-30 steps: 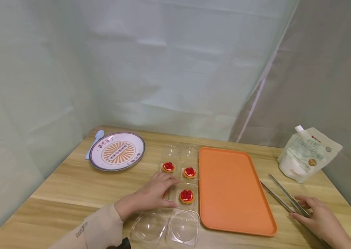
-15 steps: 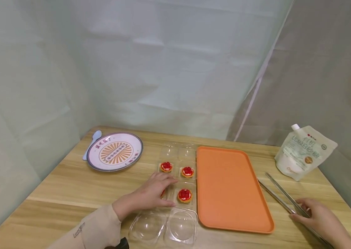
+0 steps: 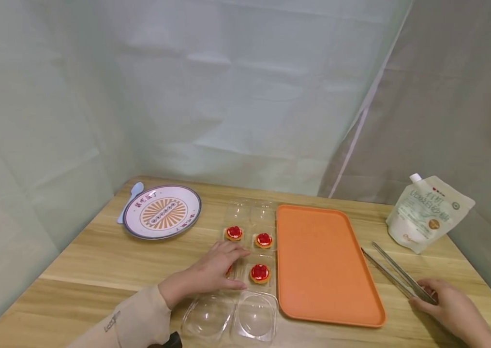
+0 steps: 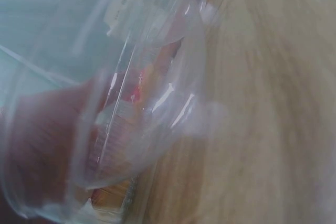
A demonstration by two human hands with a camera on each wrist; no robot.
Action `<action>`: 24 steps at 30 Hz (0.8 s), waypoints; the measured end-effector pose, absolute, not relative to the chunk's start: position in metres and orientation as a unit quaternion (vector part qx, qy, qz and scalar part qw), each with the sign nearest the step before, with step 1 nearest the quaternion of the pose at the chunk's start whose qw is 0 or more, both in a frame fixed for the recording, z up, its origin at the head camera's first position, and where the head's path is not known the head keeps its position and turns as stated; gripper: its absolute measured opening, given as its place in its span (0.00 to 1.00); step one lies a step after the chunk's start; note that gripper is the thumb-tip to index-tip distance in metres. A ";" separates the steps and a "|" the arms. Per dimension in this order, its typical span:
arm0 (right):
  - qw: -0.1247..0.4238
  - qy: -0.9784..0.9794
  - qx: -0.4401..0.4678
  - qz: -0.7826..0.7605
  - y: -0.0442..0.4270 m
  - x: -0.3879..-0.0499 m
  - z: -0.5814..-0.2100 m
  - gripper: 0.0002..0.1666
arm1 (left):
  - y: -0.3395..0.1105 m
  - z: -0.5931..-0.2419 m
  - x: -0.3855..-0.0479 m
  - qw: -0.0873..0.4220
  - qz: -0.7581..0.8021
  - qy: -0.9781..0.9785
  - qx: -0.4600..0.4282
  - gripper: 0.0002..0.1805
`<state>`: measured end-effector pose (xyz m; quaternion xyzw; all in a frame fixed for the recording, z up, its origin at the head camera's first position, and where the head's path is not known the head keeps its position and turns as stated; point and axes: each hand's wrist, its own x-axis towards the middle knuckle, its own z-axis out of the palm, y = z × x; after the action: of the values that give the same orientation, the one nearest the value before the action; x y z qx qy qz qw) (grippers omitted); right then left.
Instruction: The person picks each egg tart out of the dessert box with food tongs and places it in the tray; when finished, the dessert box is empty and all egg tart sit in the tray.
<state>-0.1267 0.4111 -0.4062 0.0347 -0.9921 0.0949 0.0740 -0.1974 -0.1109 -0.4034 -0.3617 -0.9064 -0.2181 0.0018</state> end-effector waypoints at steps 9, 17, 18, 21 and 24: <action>0.101 -0.990 0.042 0.094 0.411 -0.127 -0.402 0.21 | -0.109 -0.404 -0.198 -0.002 -0.213 -0.906 -0.367 0.40; 0.107 -0.988 0.033 0.109 0.413 -0.125 -0.388 0.25 | -0.108 -0.404 -0.199 -0.003 -0.215 -0.906 -0.365 0.39; 0.114 -0.986 0.036 0.112 0.413 -0.125 -0.386 0.24 | -0.108 -0.404 -0.199 -0.005 -0.216 -0.906 -0.364 0.39; 0.131 -0.983 0.045 0.121 0.413 -0.124 -0.379 0.23 | -0.109 -0.404 -0.199 -0.006 -0.220 -0.906 -0.362 0.39; 0.154 -0.978 0.056 0.126 0.411 -0.122 -0.373 0.20 | -0.110 -0.404 -0.198 -0.009 -0.221 -0.907 -0.359 0.39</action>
<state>-0.1218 0.4110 -0.3726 0.0564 -0.9784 0.1259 0.1539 -0.1981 -0.1102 -0.4038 -0.3591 -0.9067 -0.2209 -0.0092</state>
